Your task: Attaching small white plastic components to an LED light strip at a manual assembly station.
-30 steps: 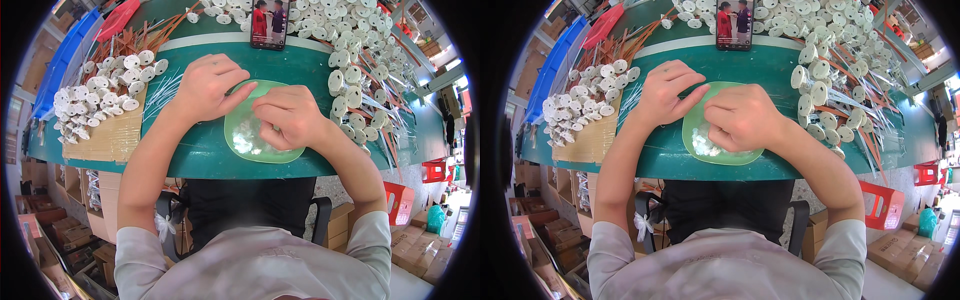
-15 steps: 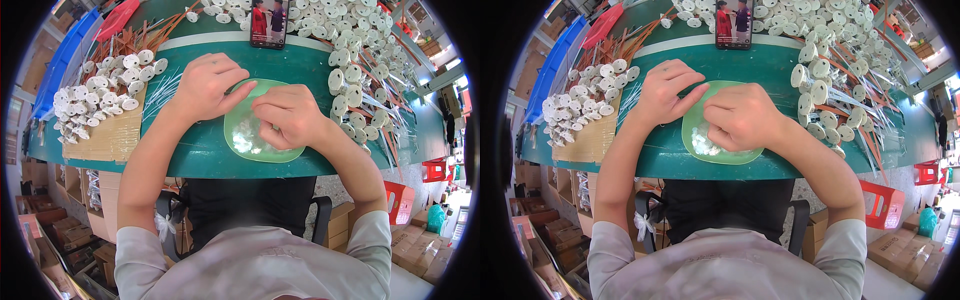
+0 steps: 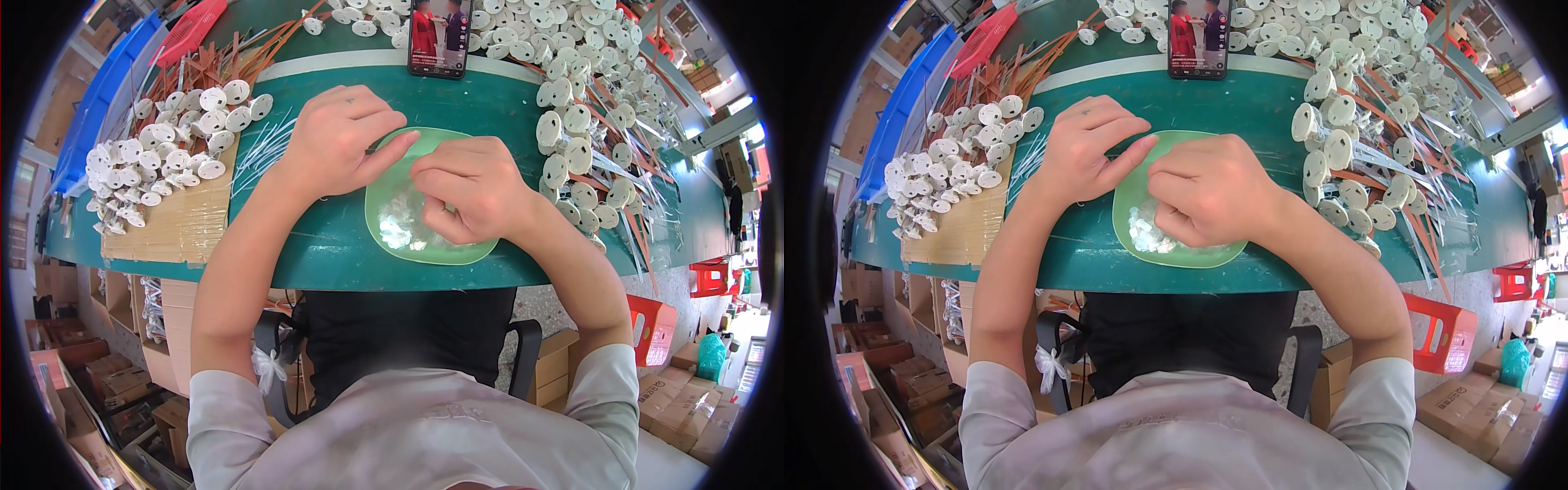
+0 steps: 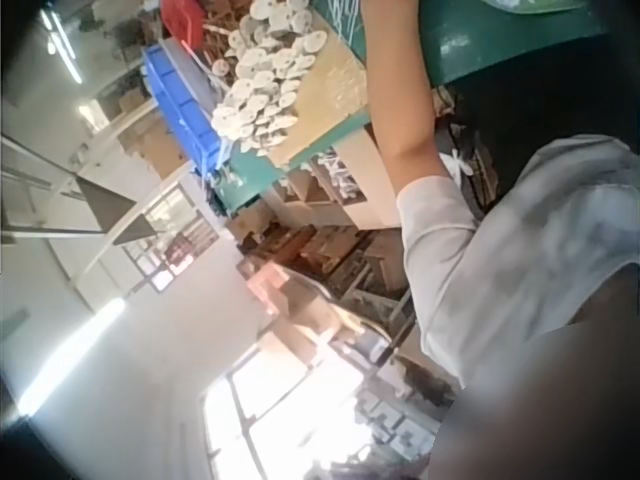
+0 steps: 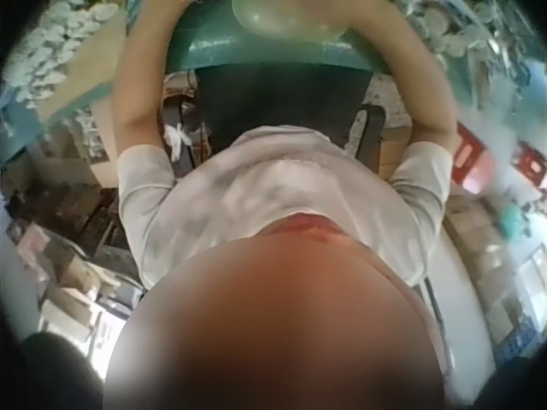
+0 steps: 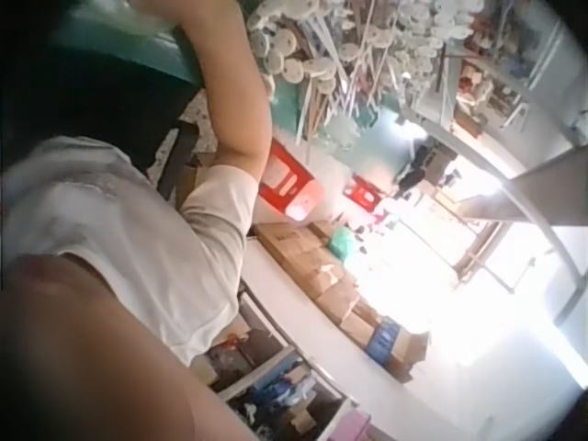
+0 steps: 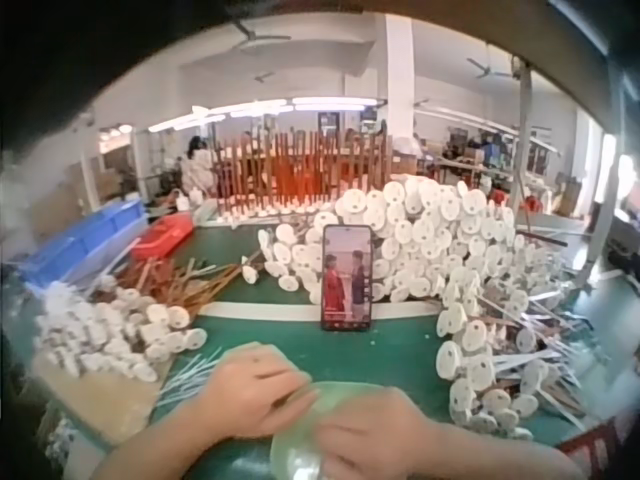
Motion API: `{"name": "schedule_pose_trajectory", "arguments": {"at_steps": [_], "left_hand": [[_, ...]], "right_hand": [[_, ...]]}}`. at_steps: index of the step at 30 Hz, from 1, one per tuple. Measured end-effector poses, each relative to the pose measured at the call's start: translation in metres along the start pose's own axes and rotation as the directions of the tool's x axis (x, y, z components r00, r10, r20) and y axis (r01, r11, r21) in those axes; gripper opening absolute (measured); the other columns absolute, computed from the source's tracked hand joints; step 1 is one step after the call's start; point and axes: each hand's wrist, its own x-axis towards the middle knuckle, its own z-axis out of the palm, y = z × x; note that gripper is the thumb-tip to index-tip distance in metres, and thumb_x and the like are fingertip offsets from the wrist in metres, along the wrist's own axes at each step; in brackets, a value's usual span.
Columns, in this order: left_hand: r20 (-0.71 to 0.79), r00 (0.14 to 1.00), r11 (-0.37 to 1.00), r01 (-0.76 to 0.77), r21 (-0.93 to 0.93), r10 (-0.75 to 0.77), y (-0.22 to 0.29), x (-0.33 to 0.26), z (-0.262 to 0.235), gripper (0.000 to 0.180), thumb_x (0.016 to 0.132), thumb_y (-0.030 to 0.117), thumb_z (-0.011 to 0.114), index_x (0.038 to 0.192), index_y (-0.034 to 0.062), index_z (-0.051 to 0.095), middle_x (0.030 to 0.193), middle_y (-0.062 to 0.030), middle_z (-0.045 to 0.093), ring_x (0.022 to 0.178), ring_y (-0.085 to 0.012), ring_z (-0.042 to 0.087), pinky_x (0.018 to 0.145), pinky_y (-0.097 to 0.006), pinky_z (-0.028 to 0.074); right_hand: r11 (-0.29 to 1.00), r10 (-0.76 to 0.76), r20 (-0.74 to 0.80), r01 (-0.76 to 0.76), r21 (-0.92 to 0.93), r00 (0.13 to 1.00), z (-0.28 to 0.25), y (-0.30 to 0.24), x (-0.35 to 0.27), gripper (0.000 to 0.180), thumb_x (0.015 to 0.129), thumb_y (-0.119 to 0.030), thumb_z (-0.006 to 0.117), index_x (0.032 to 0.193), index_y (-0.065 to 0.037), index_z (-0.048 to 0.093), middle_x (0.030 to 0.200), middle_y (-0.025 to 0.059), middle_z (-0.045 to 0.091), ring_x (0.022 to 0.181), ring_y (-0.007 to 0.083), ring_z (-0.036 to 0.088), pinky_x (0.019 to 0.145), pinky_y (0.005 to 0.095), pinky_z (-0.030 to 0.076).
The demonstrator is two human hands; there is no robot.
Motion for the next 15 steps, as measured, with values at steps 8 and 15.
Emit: {"name": "schedule_pose_trajectory", "arguments": {"at_steps": [8, 15], "left_hand": [[0.0, 1.0, 1.0, 0.002, 0.011, -0.002, -0.0015, -0.0019, 0.0015, 0.015, 0.078, 0.014, 0.082, 0.084, 0.0054, 0.071, 0.078, -0.0056, 0.068, 0.07, -0.0242, 0.066, 0.062, -0.035, 0.052], [0.008, 1.0, 1.0, 0.009, 0.006, -0.009, -0.0011, -0.0031, 0.0015, 0.015, 0.077, 0.011, 0.082, 0.086, 0.0042, 0.072, 0.079, -0.0066, 0.069, 0.07, -0.0241, 0.066, 0.062, -0.035, 0.052]], "right_hand": [[1.0, 0.0, 0.007, 0.0, 0.0, 1.0, 0.0003, 0.0001, -0.0003, 0.018, 0.057, 0.0, 0.062, 0.075, -0.002, 0.062, 0.081, 0.0078, 0.067, 0.056, 0.0231, 0.058, 0.049, 0.033, 0.047], [1.0, 0.0, 0.009, 0.0, 0.007, 1.0, 0.0003, -0.0004, -0.0001, 0.018, 0.057, 0.0, 0.062, 0.075, -0.002, 0.062, 0.081, 0.0078, 0.067, 0.056, 0.0233, 0.058, 0.049, 0.0332, 0.047]]}}
